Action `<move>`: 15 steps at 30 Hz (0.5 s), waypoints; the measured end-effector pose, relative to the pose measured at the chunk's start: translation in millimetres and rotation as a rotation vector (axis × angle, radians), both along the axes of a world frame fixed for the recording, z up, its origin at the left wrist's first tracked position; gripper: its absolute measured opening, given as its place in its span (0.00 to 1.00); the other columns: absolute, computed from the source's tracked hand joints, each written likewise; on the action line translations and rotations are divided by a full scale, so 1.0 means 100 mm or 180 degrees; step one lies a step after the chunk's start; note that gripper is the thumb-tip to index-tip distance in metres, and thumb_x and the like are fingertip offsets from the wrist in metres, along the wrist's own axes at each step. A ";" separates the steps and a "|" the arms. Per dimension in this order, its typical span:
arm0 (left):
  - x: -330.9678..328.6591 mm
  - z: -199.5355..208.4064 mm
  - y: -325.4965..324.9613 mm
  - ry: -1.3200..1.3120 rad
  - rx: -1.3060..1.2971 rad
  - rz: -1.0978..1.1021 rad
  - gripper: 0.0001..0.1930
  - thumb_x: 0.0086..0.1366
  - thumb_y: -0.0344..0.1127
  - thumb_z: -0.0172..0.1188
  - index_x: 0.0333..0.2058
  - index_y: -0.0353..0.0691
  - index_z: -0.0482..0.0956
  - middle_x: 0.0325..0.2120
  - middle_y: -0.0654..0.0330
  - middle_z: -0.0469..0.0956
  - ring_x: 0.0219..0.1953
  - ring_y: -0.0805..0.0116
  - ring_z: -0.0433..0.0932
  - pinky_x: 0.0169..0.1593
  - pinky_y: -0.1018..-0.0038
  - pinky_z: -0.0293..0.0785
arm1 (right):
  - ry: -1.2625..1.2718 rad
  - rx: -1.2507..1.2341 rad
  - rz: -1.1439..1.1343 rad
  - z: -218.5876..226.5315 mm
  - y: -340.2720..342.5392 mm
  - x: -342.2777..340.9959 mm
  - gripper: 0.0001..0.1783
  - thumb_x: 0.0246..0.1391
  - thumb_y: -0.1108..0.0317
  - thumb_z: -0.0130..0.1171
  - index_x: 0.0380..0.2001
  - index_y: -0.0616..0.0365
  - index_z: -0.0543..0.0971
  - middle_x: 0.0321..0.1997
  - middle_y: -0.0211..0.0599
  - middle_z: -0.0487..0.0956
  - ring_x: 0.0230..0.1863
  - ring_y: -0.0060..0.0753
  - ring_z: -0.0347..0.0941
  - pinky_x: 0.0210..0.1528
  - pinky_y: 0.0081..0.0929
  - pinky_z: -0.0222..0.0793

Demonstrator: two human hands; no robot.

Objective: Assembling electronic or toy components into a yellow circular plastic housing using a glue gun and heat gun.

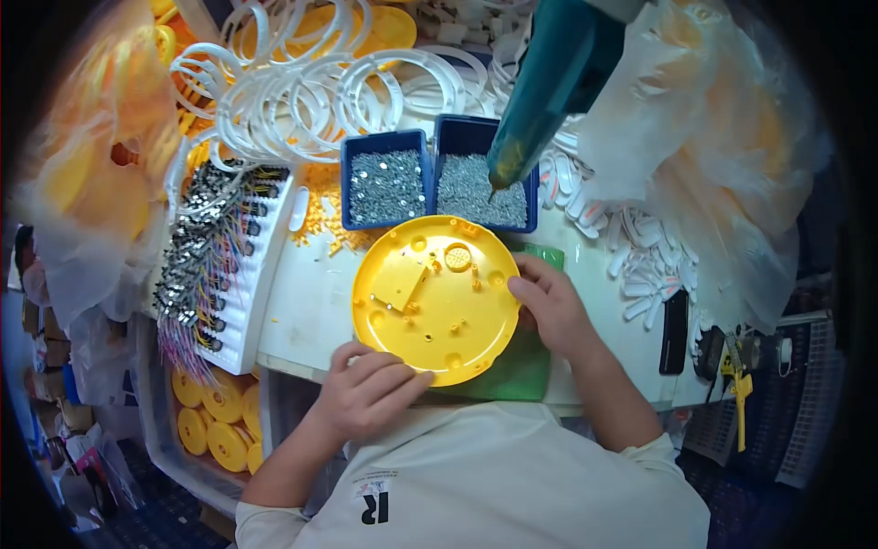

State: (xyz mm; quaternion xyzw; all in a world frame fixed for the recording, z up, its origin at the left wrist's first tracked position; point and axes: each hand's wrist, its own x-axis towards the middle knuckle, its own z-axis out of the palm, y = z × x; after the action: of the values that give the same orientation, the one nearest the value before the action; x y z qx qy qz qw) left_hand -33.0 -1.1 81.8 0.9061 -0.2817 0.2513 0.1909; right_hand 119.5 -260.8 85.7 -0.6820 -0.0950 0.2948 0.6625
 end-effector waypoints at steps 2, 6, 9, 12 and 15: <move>0.04 -0.04 -0.11 0.0119 -0.0004 -0.0211 0.14 0.52 0.34 0.71 0.40 0.49 0.88 0.36 0.70 0.82 0.41 0.72 0.80 0.48 0.66 0.72 | 0.0196 -0.0101 -0.0159 -0.05 -0.13 0.09 0.22 0.71 0.64 0.51 0.62 0.65 0.75 0.42 0.29 0.82 0.37 0.15 0.76 0.39 0.16 0.71; 0.13 -0.04 -0.08 0.0264 -0.0449 -0.0569 0.21 0.48 0.37 0.76 0.44 0.49 0.87 0.40 0.67 0.83 0.42 0.66 0.81 0.51 0.62 0.74 | -0.0512 -0.1089 0.0051 -0.06 -0.28 0.27 0.19 0.71 0.68 0.52 0.59 0.66 0.79 0.48 0.32 0.85 0.45 0.21 0.79 0.50 0.22 0.73; 0.33 0.05 0.13 0.0743 -0.0112 -0.0275 0.17 0.54 0.35 0.74 0.44 0.47 0.85 0.44 0.61 0.82 0.49 0.59 0.82 0.54 0.55 0.73 | -0.1451 -0.1256 0.0456 0.00 -0.28 0.44 0.17 0.71 0.67 0.54 0.54 0.65 0.82 0.46 0.41 0.87 0.45 0.26 0.80 0.50 0.26 0.74; 0.44 -0.14 0.18 0.0868 0.0064 -0.0345 0.14 0.56 0.38 0.73 0.42 0.47 0.85 0.44 0.62 0.83 0.52 0.63 0.82 0.58 0.57 0.72 | -0.1735 -0.1386 0.0425 -0.07 -0.30 0.56 0.16 0.70 0.66 0.55 0.53 0.65 0.83 0.45 0.42 0.87 0.44 0.29 0.81 0.50 0.26 0.74; 0.38 -0.22 0.08 0.0638 0.0065 -0.0689 0.11 0.57 0.41 0.75 0.36 0.50 0.84 0.35 0.68 0.82 0.43 0.69 0.83 0.53 0.61 0.73 | -0.2312 -0.1909 0.0342 0.04 -0.44 0.63 0.12 0.67 0.66 0.60 0.45 0.63 0.85 0.38 0.40 0.85 0.39 0.33 0.80 0.46 0.27 0.74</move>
State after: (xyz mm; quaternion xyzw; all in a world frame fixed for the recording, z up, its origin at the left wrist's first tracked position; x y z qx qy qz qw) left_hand 5.1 7.3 60.3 0.8929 -0.3599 0.1347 0.2349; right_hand 182.4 -305.3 89.4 -0.8963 -0.2664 0.0855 0.3441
